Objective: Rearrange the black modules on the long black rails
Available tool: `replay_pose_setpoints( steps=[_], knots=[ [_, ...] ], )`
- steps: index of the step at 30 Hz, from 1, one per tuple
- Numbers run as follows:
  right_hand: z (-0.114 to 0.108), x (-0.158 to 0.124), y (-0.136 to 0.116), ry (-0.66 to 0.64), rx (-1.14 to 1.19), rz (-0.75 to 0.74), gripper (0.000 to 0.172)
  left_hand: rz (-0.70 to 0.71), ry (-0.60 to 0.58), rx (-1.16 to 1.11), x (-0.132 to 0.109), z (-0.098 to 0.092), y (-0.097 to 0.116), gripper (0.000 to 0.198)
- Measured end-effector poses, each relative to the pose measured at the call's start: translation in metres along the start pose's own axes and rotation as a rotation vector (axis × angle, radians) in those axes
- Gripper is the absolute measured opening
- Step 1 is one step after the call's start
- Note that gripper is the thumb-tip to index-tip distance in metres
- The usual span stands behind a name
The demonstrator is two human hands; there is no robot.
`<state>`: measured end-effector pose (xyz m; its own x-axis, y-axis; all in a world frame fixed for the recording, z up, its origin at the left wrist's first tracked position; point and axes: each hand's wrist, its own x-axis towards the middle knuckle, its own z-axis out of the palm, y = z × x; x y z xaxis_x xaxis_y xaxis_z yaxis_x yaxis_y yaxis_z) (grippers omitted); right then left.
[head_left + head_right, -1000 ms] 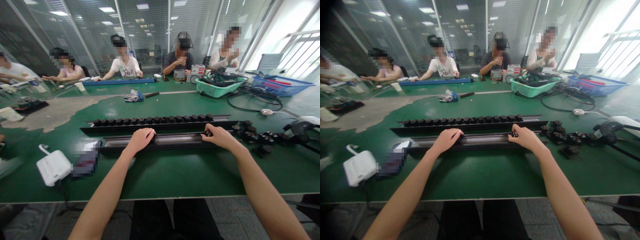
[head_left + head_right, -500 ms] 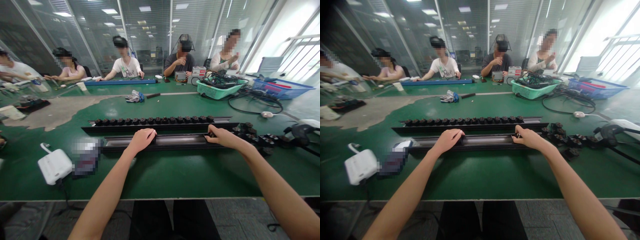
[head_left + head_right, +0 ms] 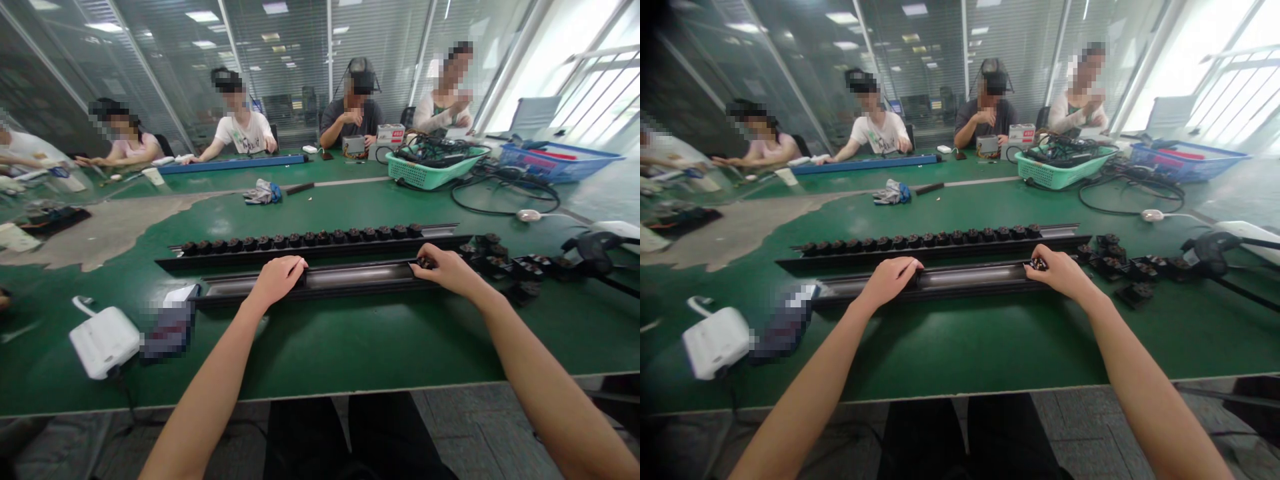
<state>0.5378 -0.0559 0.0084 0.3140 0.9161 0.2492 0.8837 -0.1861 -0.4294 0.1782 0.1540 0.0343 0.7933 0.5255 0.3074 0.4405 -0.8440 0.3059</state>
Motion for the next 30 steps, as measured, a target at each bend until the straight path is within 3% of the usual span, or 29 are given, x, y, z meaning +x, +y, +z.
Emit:
replay_pose_setpoints(
  steps=[10,16,30],
  knots=[
    [-0.019,-0.002,0.035,-0.009,0.020,0.088,0.035,-0.002,0.004,0.002,0.000,0.000,0.000,0.037],
    [-0.021,-0.002,0.041,-0.020,0.055,0.109,0.043,-0.003,0.007,-0.003,0.000,0.001,-0.002,0.037],
    [-0.034,-0.010,0.087,0.027,0.017,0.248,0.025,-0.009,-0.002,0.010,0.001,0.000,-0.001,0.039]
  ],
)
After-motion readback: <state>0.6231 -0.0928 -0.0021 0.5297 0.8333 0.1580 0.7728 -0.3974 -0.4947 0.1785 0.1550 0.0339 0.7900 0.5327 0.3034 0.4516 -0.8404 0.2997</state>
